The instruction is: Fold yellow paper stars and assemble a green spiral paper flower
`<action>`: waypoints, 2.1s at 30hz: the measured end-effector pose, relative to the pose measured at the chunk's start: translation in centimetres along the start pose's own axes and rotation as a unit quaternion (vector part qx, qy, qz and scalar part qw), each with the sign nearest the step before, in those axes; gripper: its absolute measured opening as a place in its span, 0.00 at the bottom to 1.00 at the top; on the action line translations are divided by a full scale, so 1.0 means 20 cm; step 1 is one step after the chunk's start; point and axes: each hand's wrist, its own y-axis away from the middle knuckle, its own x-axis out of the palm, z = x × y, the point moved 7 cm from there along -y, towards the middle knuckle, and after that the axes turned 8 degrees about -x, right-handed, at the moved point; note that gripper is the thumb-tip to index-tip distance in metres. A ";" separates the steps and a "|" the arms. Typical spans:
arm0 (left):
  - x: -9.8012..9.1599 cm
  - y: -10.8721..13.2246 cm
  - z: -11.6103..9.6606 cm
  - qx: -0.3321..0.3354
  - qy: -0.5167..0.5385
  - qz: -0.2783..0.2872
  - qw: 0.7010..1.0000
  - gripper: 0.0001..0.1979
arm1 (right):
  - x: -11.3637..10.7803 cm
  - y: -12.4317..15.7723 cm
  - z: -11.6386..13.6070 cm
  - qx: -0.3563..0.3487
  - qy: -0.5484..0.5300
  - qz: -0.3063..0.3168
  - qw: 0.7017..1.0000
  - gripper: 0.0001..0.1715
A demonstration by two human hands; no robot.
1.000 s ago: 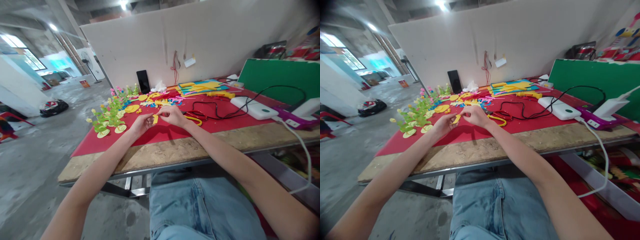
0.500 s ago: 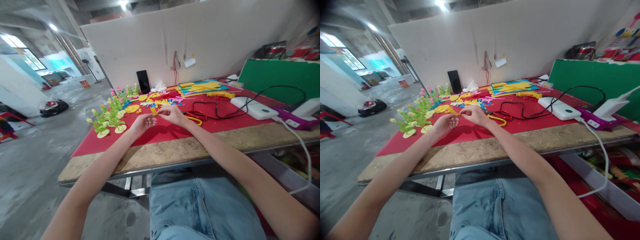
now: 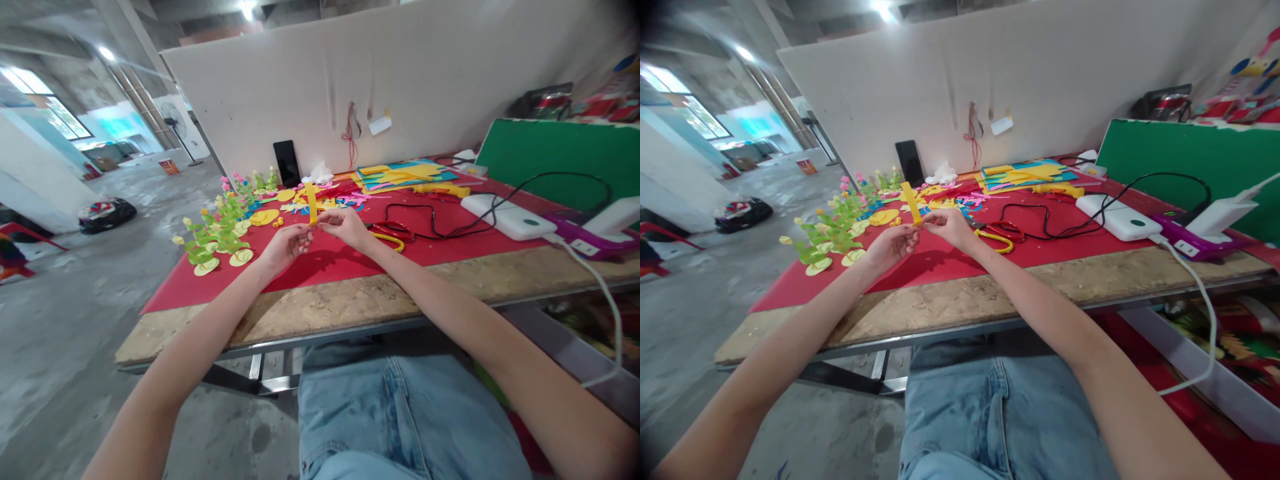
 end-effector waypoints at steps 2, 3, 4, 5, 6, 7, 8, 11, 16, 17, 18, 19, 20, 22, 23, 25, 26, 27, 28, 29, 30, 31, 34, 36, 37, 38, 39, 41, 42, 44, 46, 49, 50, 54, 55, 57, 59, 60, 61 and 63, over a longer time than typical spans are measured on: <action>-0.01 0.01 -0.02 0.052 -0.050 -0.024 0.997 0.04 | 0.01 0.00 -0.02 0.035 -0.043 -0.011 0.998 0.11; -0.01 0.02 -0.04 0.086 -0.081 -0.047 0.992 0.05 | 0.01 0.01 -0.02 0.055 -0.058 -0.016 0.997 0.10; -0.02 0.03 -0.06 0.121 -0.113 -0.072 0.984 0.07 | 0.01 0.01 -0.03 0.073 -0.068 -0.018 0.995 0.10; -0.02 0.04 -0.08 0.156 -0.142 -0.094 0.973 0.09 | 0.01 0.02 -0.04 0.091 -0.073 -0.021 0.993 0.09; -0.02 0.05 -0.09 0.183 -0.168 -0.110 0.962 0.10 | 0.02 0.02 -0.05 0.105 -0.075 -0.022 0.991 0.09; -0.01 0.06 -0.11 0.203 -0.190 -0.118 0.953 0.10 | 0.02 0.02 -0.05 0.115 -0.074 -0.022 0.990 0.08; 0.00 0.07 -0.11 0.219 -0.209 -0.121 0.945 0.10 | 0.02 0.03 -0.06 0.123 -0.074 -0.021 0.989 0.08; 0.03 0.10 -0.13 0.258 -0.268 -0.120 0.920 0.08 | 0.03 0.03 -0.09 0.139 -0.079 -0.008 0.987 0.07; 0.04 0.12 -0.15 0.291 -0.316 -0.144 0.892 0.06 | 0.06 0.03 -0.11 0.147 -0.095 0.015 0.984 0.10; 0.03 0.12 -0.15 0.285 -0.311 -0.149 0.894 0.06 | 0.06 0.03 -0.12 0.146 -0.094 0.015 0.985 0.10; 0.03 0.11 -0.15 0.276 -0.306 -0.152 0.898 0.05 | 0.06 0.03 -0.12 0.146 -0.091 0.015 0.985 0.10; 0.02 0.10 -0.14 0.268 -0.302 -0.154 0.902 0.05 | 0.06 0.03 -0.12 0.147 -0.088 0.014 0.985 0.09; 0.01 0.10 -0.14 0.261 -0.299 -0.155 0.905 0.05 | 0.06 0.03 -0.11 0.148 -0.086 0.014 0.985 0.08; 0.00 0.08 -0.14 0.250 -0.290 -0.161 0.910 0.05 | 0.06 0.04 -0.11 0.154 -0.082 0.017 0.985 0.08; -0.01 0.07 -0.13 0.243 -0.281 -0.166 0.913 0.05 | 0.06 0.04 -0.11 0.157 -0.080 0.017 0.984 0.08; -0.04 0.06 -0.12 0.225 -0.249 -0.173 0.926 0.07 | 0.06 0.04 -0.10 0.159 -0.076 0.017 0.984 0.08; -0.05 0.05 -0.12 0.215 -0.229 -0.173 0.934 0.08 | 0.06 0.04 -0.09 0.158 -0.075 0.016 0.984 0.08; -0.06 0.05 -0.11 0.206 -0.207 -0.172 0.941 0.09 | 0.06 0.04 -0.08 0.156 -0.075 0.015 0.985 0.09; -0.07 0.04 -0.10 0.198 -0.187 -0.171 0.947 0.10 | 0.06 0.04 -0.07 0.151 -0.074 0.014 0.986 0.09; -0.08 0.04 -0.10 0.191 -0.168 -0.171 0.952 0.10 | 0.06 0.04 -0.06 0.145 -0.071 0.014 0.987 0.10; -0.08 0.03 -0.09 0.184 -0.153 -0.170 0.956 0.11 | 0.06 0.03 -0.05 0.137 -0.068 0.015 0.988 0.11; -0.08 0.03 -0.09 0.178 -0.140 -0.169 0.959 0.11 | 0.06 0.03 -0.04 0.128 -0.064 0.018 0.990 0.11; -0.08 0.04 -0.09 0.167 -0.116 -0.172 0.964 0.12 | 0.06 0.03 -0.01 0.101 -0.060 0.030 0.993 0.11; -0.07 0.05 -0.09 0.162 -0.104 -0.176 0.965 0.12 | 0.07 0.03 0.00 0.091 -0.065 0.030 0.993 0.11; -0.07 0.05 -0.09 0.160 -0.098 -0.178 0.966 0.12 | 0.06 0.03 0.01 0.089 -0.069 0.028 0.993 0.11; -0.06 0.06 -0.09 0.157 -0.092 -0.176 0.967 0.12 | 0.06 0.02 0.01 0.089 -0.072 0.027 0.993 0.11; -0.06 0.06 -0.09 0.154 -0.088 -0.174 0.969 0.12 | 0.06 0.02 0.00 0.092 -0.075 0.026 0.993 0.11; -0.05 0.05 -0.08 0.148 -0.086 -0.166 0.971 0.12 | 0.06 0.02 -0.01 0.100 -0.080 0.025 0.991 0.11; -0.05 0.05 -0.08 0.146 -0.089 -0.159 0.972 0.12 | 0.06 0.02 -0.02 0.103 -0.080 0.023 0.991 0.11; -0.04 0.04 -0.08 0.143 -0.100 -0.147 0.974 0.11 | 0.05 0.02 -0.03 0.106 -0.078 0.019 0.991 0.10; -0.04 0.04 -0.07 0.144 -0.110 -0.138 0.974 0.11 | 0.05 0.02 -0.04 0.109 -0.079 0.017 0.991 0.09; -0.04 0.04 -0.08 0.152 -0.129 -0.133 0.971 0.09 | 0.05 0.03 -0.05 0.123 -0.083 0.021 0.989 0.10; -0.04 0.04 -0.08 0.155 -0.140 -0.130 0.969 0.08 | 0.05 0.03 -0.05 0.126 -0.082 0.024 0.988 0.10; -0.05 0.04 -0.10 0.170 -0.221 -0.137 0.951 0.07 | 0.05 0.03 -0.05 0.096 -0.046 0.037 0.994 0.09; -0.06 0.04 -0.10 0.172 -0.238 -0.142 0.945 0.07 | 0.05 0.02 -0.05 0.081 -0.032 0.043 0.995 0.09; -0.07 0.03 -0.09 0.169 -0.243 -0.145 0.944 0.08 | 0.06 0.02 -0.04 0.051 0.001 0.054 0.997 0.10; -0.07 0.02 -0.08 0.161 -0.211 -0.138 0.954 0.08 | 0.06 0.02 -0.02 0.011 0.054 0.066 0.996 0.11; -0.08 0.02 -0.08 0.156 -0.188 -0.132 0.961 0.08 | 0.06 0.02 0.00 -0.017 0.094 0.071 0.993 0.12; -0.08 0.02 -0.07 0.149 -0.162 -0.128 0.967 0.08 | 0.06 0.03 0.02 -0.047 0.139 0.075 0.986 0.13; -0.08 0.01 -0.06 0.135 -0.118 -0.123 0.976 0.08 | 0.06 0.04 0.05 -0.095 0.227 0.083 0.966 0.12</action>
